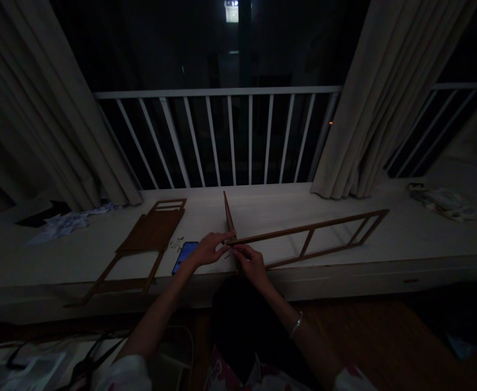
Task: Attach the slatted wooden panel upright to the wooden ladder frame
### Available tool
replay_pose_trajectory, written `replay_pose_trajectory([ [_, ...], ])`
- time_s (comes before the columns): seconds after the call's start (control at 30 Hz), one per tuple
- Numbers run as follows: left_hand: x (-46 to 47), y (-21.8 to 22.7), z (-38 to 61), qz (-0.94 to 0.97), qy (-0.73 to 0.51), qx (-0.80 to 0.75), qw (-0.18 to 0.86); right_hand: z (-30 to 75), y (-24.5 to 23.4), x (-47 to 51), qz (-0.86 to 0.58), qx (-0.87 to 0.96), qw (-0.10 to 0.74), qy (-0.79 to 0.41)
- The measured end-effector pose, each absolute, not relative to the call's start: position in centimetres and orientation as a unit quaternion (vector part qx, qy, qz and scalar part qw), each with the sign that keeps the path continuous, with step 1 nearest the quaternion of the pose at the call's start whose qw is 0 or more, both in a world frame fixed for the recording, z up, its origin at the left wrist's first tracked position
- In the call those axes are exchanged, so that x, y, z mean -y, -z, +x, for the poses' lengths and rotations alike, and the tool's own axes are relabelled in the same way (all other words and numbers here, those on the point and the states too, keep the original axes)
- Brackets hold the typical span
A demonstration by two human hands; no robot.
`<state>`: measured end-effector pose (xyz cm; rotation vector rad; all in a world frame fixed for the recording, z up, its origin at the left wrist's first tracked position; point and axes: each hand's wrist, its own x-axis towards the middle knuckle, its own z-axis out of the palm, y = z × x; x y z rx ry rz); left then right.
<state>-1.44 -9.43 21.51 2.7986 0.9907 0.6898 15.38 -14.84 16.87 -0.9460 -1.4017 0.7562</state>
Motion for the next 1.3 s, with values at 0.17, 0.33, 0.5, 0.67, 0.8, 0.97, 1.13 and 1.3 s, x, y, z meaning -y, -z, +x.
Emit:
replay_pose_trajectory([
  [0.17,8.7,-22.9,-1.9,0.949,-0.161,-0.27,-0.027,15.5,-16.8,14.6,-0.417,0.632,0.588,-0.284],
  [0.33,8.3,-22.5,-2.2,0.943,-0.188,-0.267,-0.06,15.4,-16.8,14.5,-0.413,0.642,0.587,-0.271],
  [0.5,8.1,-20.9,-2.1,0.939,-0.22,-0.262,-0.022,15.3,-16.6,14.2,-0.414,0.647,0.585,-0.262],
  [0.67,8.4,-19.8,-1.4,0.923,-0.277,-0.265,0.033,15.1,-17.0,14.3,-0.427,0.64,0.593,-0.239],
  [0.8,8.9,-19.4,-0.9,0.903,-0.312,-0.288,0.066,14.9,-17.6,14.7,-0.43,0.633,0.605,-0.22],
  [0.97,9.1,-18.7,-0.4,0.876,-0.353,-0.314,0.093,14.6,-18.0,15.0,-0.439,0.625,0.618,-0.185],
  [1.13,9.3,-18.2,0.1,0.862,-0.374,-0.327,0.104,14.3,-18.3,15.2,-0.44,0.617,0.622,-0.197],
  [1.3,9.5,-18.2,0.3,0.856,-0.385,-0.326,0.111,14.2,-18.3,15.3,-0.45,0.591,0.632,-0.223],
])
